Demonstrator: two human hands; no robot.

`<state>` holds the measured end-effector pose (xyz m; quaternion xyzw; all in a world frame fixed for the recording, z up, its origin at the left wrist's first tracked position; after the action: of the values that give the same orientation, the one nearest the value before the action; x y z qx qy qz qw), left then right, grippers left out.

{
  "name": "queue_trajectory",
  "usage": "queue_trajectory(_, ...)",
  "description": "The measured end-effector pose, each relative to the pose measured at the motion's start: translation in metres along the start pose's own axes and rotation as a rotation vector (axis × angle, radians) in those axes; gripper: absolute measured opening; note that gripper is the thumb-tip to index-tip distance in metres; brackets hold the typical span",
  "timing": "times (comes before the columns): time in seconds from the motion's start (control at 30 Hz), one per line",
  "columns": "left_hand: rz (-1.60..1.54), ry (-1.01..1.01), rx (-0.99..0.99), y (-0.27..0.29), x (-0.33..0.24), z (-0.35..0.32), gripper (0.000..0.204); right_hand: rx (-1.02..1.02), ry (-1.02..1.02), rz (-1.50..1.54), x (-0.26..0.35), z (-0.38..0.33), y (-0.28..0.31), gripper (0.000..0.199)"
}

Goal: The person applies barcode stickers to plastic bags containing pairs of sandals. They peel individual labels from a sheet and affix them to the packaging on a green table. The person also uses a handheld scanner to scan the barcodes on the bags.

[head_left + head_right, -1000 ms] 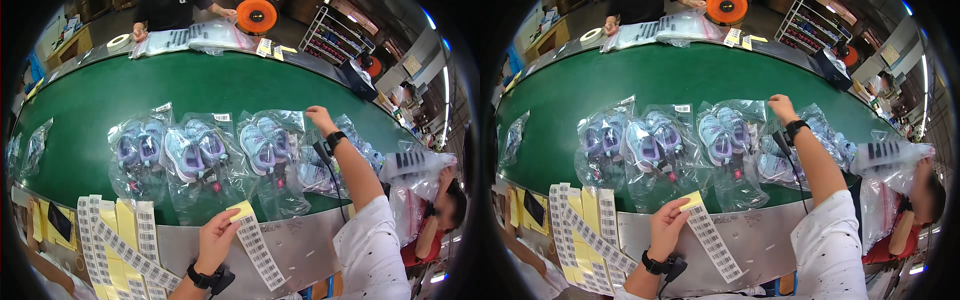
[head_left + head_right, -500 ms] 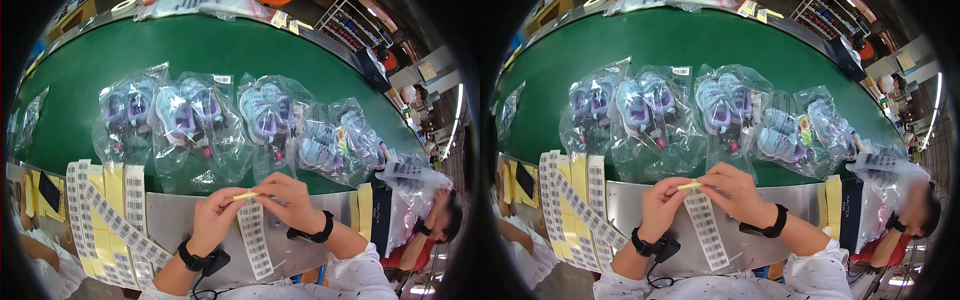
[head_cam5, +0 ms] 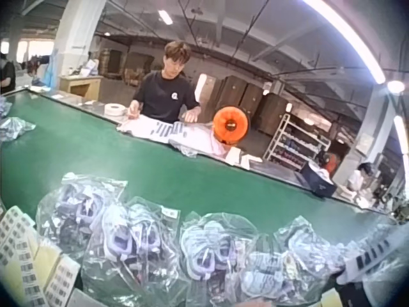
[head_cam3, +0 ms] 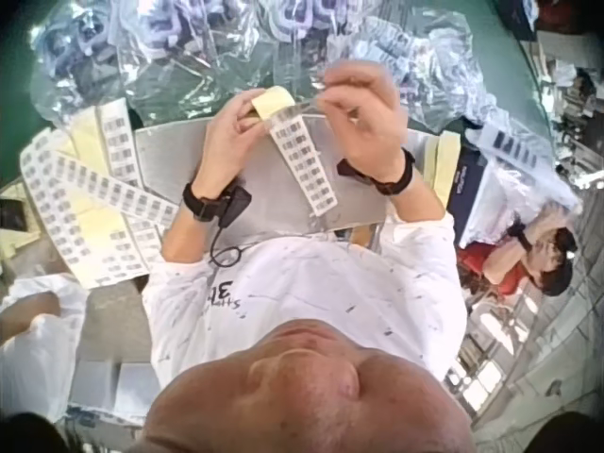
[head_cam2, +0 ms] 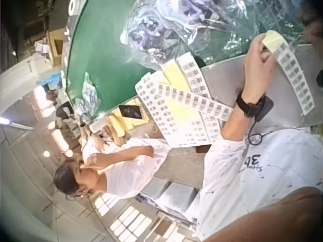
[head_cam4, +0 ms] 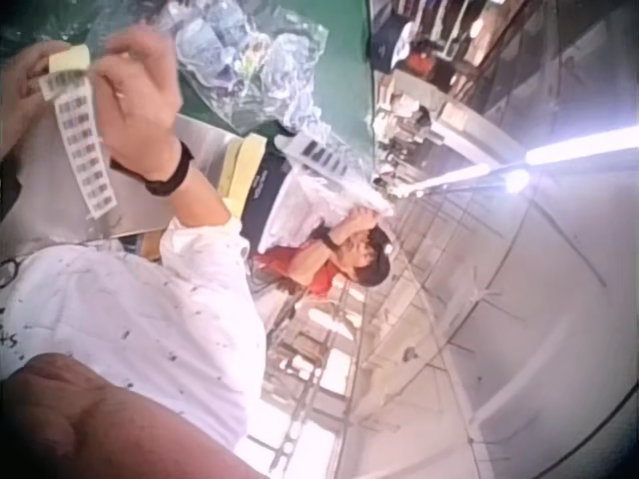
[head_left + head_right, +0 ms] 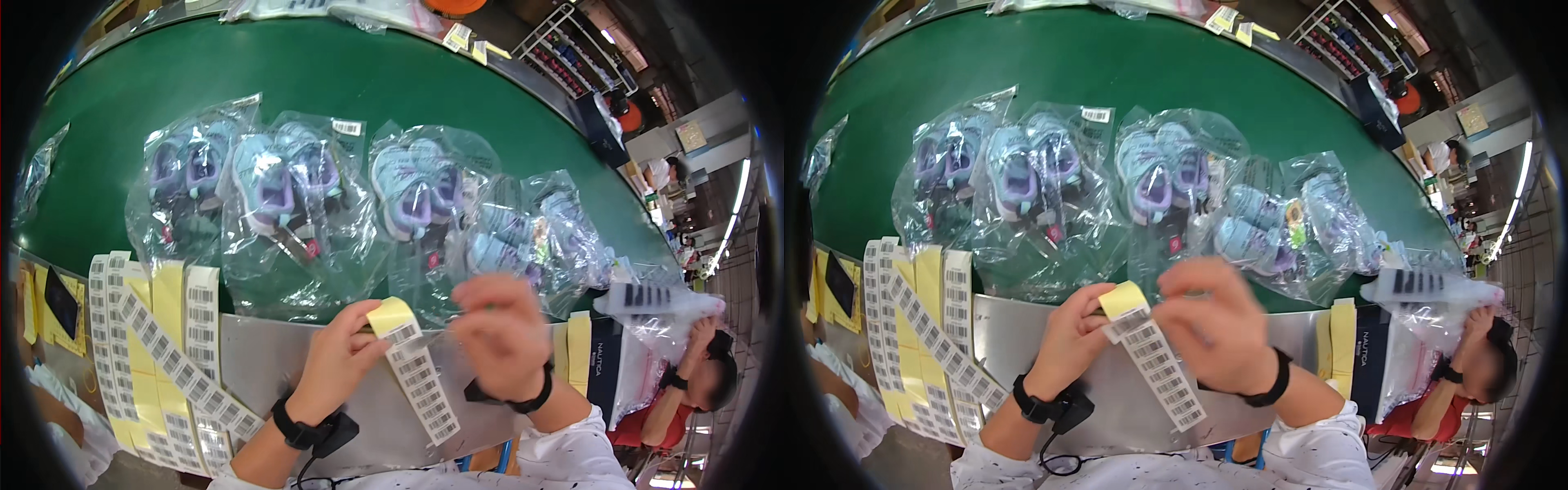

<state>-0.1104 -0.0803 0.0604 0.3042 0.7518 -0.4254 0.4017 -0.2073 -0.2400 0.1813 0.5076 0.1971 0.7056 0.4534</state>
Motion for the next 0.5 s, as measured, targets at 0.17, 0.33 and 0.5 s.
queue_trajectory(0.17, 0.032, -0.021, -0.035, 0.000, 0.000, 0.003, 0.054, -0.395, -0.166, -0.057, -0.116, 0.075, 0.028, 0.052)
queue_trajectory(0.33, 0.127, -0.025, -0.034, -0.013, -0.005, 0.008, 0.053, -0.183, -0.778, 0.349, -0.262, 0.077, 0.042, 0.075)
queue_trajectory(0.5, 0.104, -0.037, -0.070, -0.010, 0.004, 0.010, 0.050, -0.269, -1.073, 0.894, -0.303, 0.064, 0.034, 0.071)
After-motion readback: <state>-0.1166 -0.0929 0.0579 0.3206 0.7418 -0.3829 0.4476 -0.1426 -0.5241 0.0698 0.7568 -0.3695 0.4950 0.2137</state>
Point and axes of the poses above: each hand's wrist, its own z-axis towards the middle knuckle, its own y-axis out of the back of the hand, x = y × z, the point moved 2 cm from there along z, towards the middle knuckle, and after that the axes turned 4 degrees about x, right-handed, at the moved point
